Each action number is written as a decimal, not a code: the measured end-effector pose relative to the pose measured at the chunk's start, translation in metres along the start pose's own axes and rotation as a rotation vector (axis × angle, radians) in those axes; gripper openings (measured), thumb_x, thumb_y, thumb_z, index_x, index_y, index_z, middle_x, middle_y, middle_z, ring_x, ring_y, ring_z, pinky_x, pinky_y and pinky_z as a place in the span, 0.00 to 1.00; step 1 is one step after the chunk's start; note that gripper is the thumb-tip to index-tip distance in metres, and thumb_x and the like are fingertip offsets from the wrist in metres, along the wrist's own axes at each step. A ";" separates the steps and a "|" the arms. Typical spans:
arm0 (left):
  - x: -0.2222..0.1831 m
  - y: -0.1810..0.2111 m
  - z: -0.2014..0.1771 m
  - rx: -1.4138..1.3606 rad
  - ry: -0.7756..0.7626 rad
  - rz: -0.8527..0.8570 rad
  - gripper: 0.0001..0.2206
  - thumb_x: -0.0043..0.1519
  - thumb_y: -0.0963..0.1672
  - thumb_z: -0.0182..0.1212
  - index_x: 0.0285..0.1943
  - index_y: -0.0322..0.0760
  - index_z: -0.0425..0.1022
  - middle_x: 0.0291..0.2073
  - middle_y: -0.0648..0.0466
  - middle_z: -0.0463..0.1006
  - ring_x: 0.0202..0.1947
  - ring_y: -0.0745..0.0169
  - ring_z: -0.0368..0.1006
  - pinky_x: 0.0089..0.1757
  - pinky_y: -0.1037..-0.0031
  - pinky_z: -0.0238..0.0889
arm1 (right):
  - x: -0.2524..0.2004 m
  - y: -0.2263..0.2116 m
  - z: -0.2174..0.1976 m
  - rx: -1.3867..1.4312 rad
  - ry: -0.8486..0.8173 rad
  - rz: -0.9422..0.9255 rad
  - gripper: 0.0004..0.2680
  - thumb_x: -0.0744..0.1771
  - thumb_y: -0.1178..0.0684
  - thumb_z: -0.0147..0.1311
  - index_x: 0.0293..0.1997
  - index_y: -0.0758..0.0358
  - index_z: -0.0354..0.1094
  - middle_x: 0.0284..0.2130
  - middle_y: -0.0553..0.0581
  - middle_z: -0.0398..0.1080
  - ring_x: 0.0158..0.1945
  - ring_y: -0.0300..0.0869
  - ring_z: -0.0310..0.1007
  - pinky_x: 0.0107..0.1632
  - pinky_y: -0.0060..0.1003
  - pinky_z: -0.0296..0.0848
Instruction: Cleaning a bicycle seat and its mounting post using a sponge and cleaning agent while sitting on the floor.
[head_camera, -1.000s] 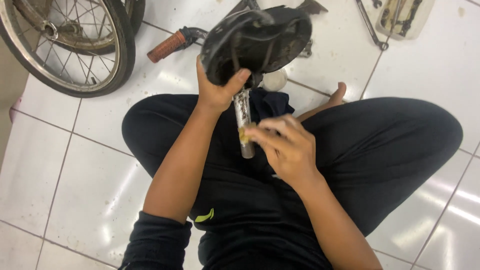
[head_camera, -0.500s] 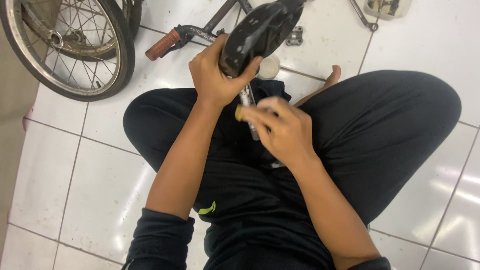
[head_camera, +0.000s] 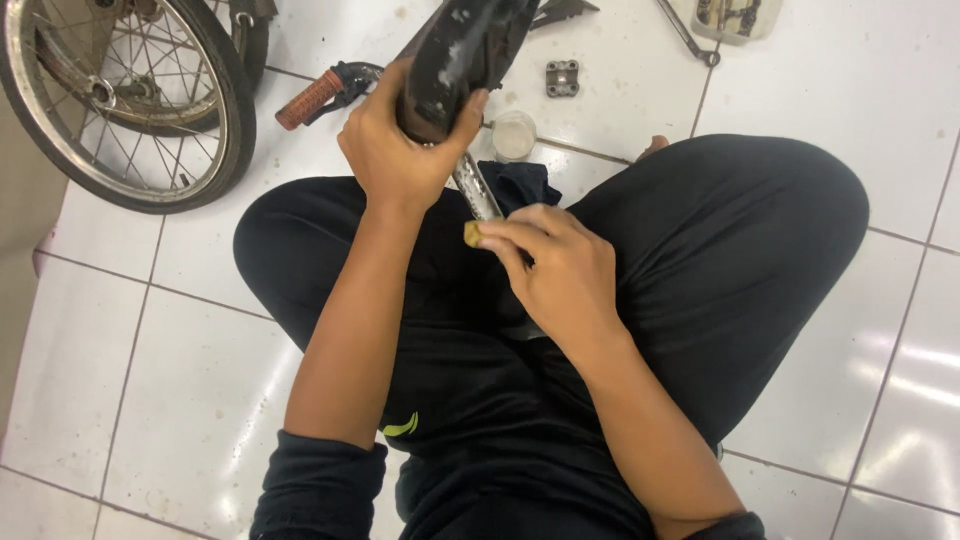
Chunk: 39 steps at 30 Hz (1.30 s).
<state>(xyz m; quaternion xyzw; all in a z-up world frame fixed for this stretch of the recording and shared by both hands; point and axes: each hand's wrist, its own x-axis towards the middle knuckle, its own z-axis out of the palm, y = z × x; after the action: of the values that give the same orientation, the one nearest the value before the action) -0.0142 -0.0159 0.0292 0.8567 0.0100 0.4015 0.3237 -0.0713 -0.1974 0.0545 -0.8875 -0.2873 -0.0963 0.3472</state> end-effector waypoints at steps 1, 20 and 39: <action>-0.001 0.001 0.002 -0.042 -0.009 -0.031 0.21 0.54 0.49 0.77 0.48 0.30 0.76 0.27 0.51 0.84 0.21 0.66 0.76 0.27 0.78 0.67 | 0.003 -0.002 -0.001 0.013 0.087 -0.005 0.04 0.64 0.58 0.67 0.40 0.59 0.81 0.33 0.47 0.74 0.31 0.38 0.71 0.35 0.32 0.68; -0.012 -0.002 0.010 -0.258 -0.024 0.015 0.12 0.57 0.42 0.73 0.34 0.29 0.72 0.20 0.53 0.75 0.17 0.66 0.63 0.24 0.76 0.59 | 0.011 0.003 0.011 0.086 0.295 0.077 0.05 0.65 0.59 0.65 0.42 0.61 0.77 0.33 0.50 0.74 0.27 0.38 0.69 0.31 0.31 0.67; -0.005 -0.010 0.006 -0.170 -0.092 0.012 0.20 0.54 0.46 0.77 0.49 0.31 0.75 0.32 0.47 0.85 0.24 0.59 0.78 0.30 0.74 0.70 | 0.020 -0.002 0.026 0.054 0.251 0.033 0.07 0.66 0.62 0.62 0.47 0.62 0.76 0.37 0.51 0.74 0.24 0.38 0.65 0.29 0.32 0.66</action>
<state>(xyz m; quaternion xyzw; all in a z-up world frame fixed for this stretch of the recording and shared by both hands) -0.0111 -0.0121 0.0175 0.8439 -0.0441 0.3629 0.3927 -0.0569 -0.1698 0.0443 -0.8635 -0.2296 -0.1930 0.4056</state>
